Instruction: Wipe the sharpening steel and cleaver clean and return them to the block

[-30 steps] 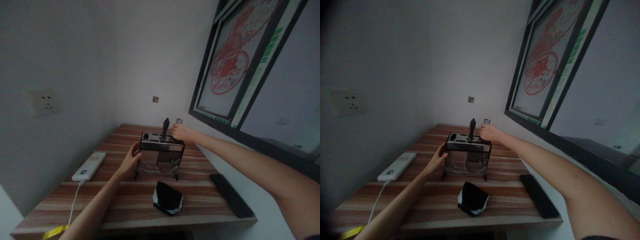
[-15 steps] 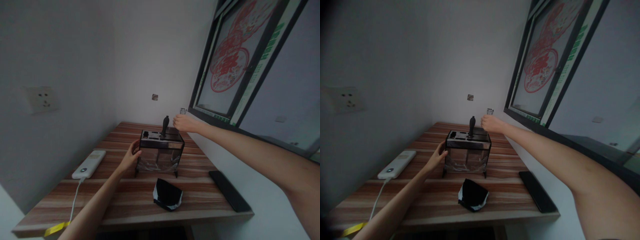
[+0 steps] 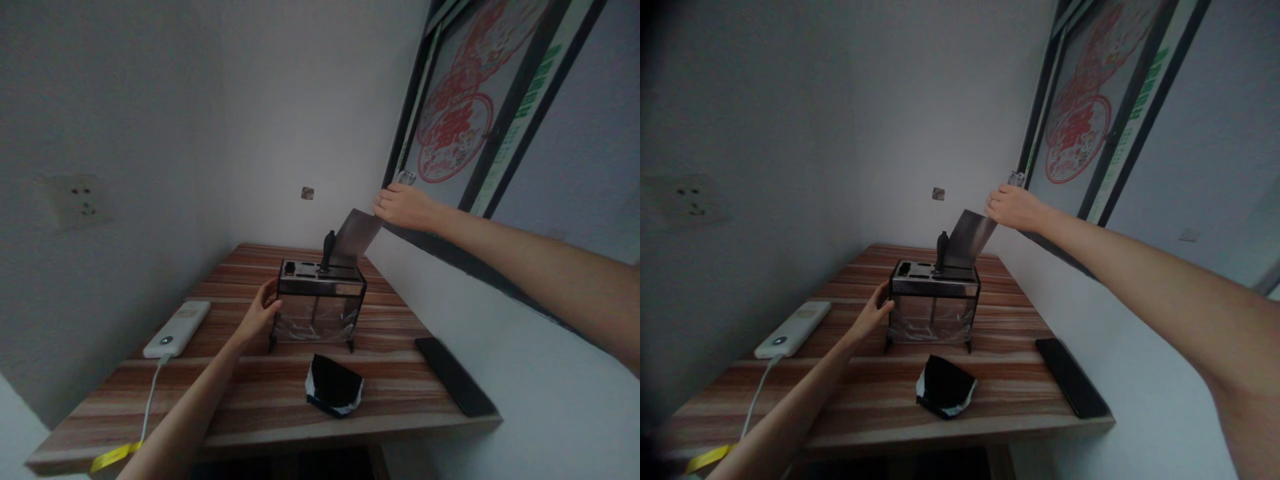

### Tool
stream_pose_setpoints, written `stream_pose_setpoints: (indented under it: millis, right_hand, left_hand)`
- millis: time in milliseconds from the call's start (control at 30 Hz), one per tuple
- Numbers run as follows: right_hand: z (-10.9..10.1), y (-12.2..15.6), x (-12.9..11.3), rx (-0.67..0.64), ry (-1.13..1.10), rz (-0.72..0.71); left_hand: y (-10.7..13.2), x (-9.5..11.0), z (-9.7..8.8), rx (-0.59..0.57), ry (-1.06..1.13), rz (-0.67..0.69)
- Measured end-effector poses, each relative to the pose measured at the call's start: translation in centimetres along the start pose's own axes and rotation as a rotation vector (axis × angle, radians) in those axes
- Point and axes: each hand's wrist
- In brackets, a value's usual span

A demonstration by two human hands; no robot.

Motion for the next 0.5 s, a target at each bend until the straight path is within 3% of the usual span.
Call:
stream_pose_setpoints:
  millis: [267, 367, 500]
  right_hand:
    - [-3.2, 4.5, 2.4, -0.148, 0.037, 0.305]
    - [-4.3, 6.2, 1.9, -0.190, 0.066, 0.498]
    - [-5.1, 8.6, -0.2, -0.151, -0.028, 0.806]
  left_hand:
    - [-0.1, -0.3, -0.1, -0.004, -0.017, -0.001]
    - [-0.1, -0.4, -0.1, -0.009, -0.018, -0.007]
    - [0.1, -0.3, -0.1, -0.016, -0.025, -0.008]
Point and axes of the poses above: each hand's wrist, its own y-axis away from the middle knuckle, its own z-axis out of the palm, x = y × z, and after that the axes turned 10 degrees about z, right-handed
